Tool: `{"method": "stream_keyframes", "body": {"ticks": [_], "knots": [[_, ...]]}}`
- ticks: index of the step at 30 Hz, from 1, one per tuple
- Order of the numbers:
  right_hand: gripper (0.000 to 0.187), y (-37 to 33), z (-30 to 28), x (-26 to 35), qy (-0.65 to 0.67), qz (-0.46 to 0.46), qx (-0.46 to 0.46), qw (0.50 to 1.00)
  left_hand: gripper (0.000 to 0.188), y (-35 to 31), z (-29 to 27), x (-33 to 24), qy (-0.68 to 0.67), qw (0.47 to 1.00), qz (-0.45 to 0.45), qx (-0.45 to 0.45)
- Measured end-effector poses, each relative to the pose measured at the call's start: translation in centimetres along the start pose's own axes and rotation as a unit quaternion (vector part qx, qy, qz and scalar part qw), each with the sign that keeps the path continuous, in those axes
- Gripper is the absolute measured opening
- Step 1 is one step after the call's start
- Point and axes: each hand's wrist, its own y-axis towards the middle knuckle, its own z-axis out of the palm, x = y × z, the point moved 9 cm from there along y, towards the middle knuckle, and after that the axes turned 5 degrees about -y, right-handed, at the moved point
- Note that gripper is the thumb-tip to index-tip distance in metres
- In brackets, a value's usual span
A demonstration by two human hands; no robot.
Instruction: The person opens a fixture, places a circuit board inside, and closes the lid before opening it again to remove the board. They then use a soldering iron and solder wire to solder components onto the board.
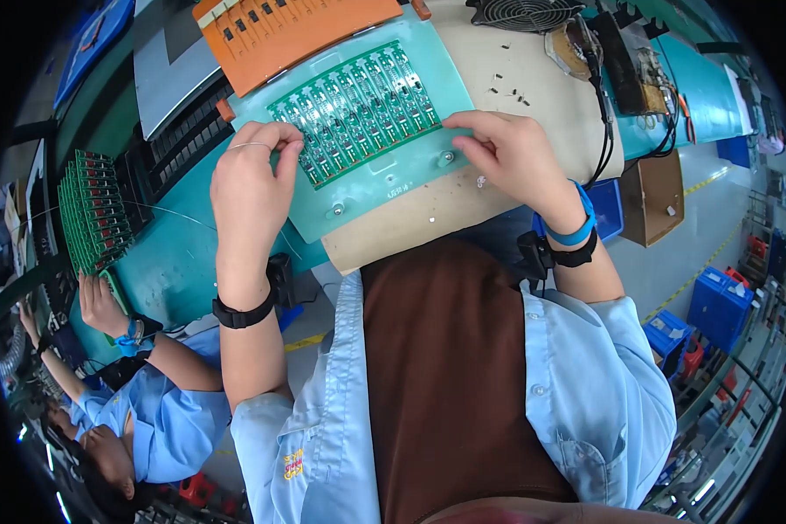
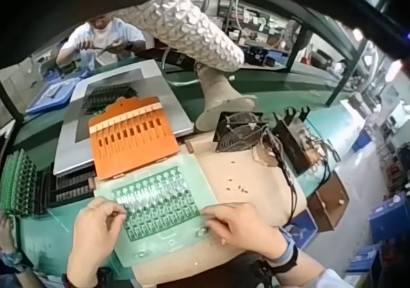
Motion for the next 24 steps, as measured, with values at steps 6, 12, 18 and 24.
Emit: {"method": "stream_keyframes", "body": {"ticks": [6, 12, 18, 24], "knots": [[0.021, -0.9, 1.0, -2.9, 0.075, 0.06, -0.008, 0.995, 0.003, -0.1, 0.5, -0.4, 0.064, 0.998, 0.003, 0.012], [0.019, -0.9, 0.9, -3.0, 0.092, 0.047, -0.029, 0.994, 0.004, -0.4, 0.5, -0.6, 0.089, 0.996, 0.008, -0.015], [0.018, -1.1, 0.7, -3.2, 0.093, 0.021, -0.047, 0.994, 0.005, -0.4, 0.7, -0.1, 0.102, 0.993, -0.056, -0.018], [0.016, -1.2, 0.5, -3.1, 0.099, 0.012, -0.051, 0.994, 0.008, -0.4, 0.0, -0.4, 0.078, 0.995, -0.061, -0.017]]}}
